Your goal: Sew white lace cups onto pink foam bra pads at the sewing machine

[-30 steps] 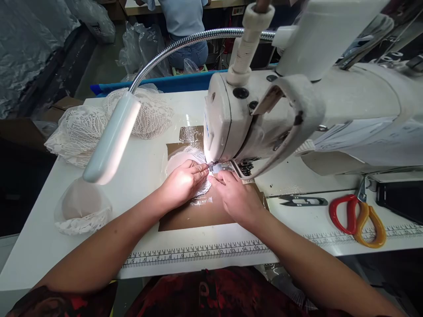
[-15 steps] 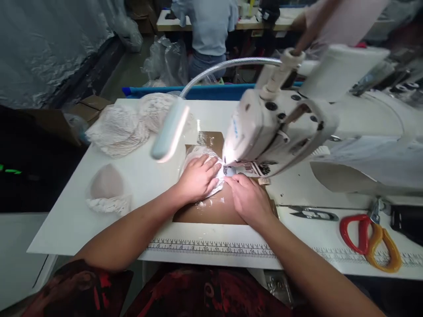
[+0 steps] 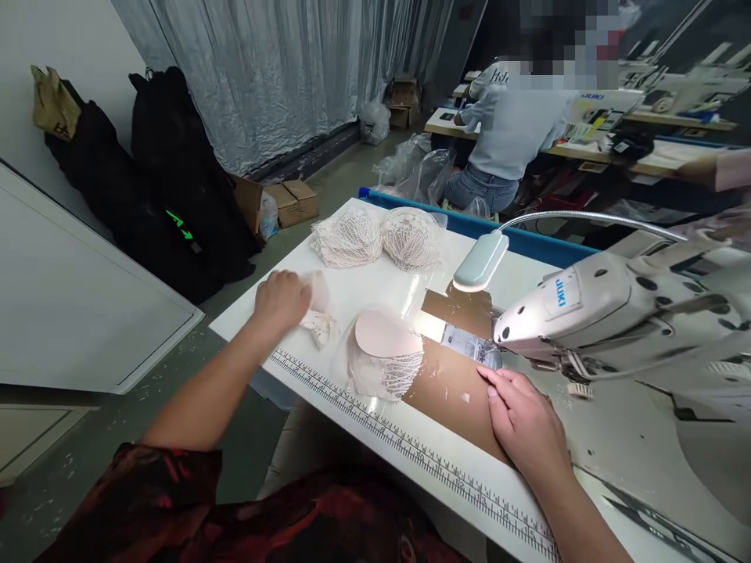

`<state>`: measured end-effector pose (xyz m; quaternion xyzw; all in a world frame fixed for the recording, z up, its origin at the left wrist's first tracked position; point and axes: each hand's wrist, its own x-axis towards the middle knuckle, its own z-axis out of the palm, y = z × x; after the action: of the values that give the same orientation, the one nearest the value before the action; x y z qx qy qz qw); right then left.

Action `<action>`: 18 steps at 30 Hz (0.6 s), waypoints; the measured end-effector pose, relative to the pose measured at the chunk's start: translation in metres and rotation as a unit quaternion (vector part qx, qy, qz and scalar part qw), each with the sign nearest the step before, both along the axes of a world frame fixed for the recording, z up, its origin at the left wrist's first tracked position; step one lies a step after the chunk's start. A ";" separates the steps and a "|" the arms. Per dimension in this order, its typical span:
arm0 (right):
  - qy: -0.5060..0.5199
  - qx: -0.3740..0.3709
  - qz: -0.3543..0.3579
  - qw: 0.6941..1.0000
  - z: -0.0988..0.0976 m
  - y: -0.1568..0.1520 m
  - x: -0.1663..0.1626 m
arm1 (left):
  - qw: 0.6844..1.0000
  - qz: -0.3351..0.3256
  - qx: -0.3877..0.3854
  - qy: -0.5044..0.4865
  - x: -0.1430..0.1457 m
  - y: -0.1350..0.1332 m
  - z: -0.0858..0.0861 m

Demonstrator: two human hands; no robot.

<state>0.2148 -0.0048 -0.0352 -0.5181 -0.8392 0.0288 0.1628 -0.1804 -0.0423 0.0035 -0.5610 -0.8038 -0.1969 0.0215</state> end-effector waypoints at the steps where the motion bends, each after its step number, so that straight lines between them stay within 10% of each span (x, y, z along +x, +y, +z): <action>1: 0.005 -0.009 -0.004 1.000 0.001 0.000 0.000 | 1.000 0.000 0.000 -0.008 -0.013 -0.006 -0.004; 9: 0.174 -0.177 0.059 0.967 0.047 -0.036 -0.017 | 0.983 0.010 0.165 -0.080 0.010 -0.063 0.006; 15: 0.400 -0.332 0.190 0.833 0.069 -0.070 -0.078 | 0.871 -0.400 0.205 -0.200 0.110 -0.085 0.030; 18: 0.516 -0.380 0.115 0.759 0.052 -0.066 -0.086 | 0.836 -0.441 0.160 -0.284 0.137 -0.083 0.028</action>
<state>0.1283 -0.0705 0.0171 -0.3436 -0.6013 0.6271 0.3564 -0.0431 -0.1255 0.0311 -0.7639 -0.3997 -0.4623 -0.2073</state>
